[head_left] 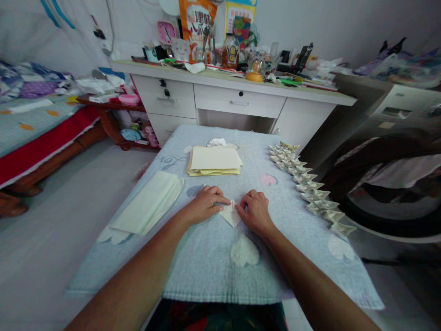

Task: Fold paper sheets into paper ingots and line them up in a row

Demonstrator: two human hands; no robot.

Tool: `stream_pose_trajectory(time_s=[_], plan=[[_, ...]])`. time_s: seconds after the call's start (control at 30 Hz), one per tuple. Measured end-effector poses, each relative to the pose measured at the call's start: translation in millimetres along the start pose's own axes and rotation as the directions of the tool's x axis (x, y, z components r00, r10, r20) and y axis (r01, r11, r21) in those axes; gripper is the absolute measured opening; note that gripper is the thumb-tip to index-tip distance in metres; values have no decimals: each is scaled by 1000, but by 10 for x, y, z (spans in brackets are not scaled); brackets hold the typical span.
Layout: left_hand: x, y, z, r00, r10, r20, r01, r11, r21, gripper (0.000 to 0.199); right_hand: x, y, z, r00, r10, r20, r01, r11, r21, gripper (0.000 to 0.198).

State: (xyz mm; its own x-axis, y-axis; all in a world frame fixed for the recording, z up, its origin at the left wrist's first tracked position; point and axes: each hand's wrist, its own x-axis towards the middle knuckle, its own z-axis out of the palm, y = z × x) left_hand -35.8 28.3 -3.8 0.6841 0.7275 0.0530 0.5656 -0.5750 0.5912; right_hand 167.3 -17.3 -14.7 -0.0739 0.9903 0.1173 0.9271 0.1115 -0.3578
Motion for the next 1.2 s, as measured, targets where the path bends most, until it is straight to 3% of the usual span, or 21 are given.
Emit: stream_pose_trajectory(time_s=[0.93,1.2], plan=[[-21,-1,24,1000,3,-20,-3,1000,22,31,-6,-11,-31,1000,-8,-3,9,1000,29,17],[15,23,120,994,-1,-110,9,997,78,23,-7,-4,-15,1000,-8,2,8,999,32,17]])
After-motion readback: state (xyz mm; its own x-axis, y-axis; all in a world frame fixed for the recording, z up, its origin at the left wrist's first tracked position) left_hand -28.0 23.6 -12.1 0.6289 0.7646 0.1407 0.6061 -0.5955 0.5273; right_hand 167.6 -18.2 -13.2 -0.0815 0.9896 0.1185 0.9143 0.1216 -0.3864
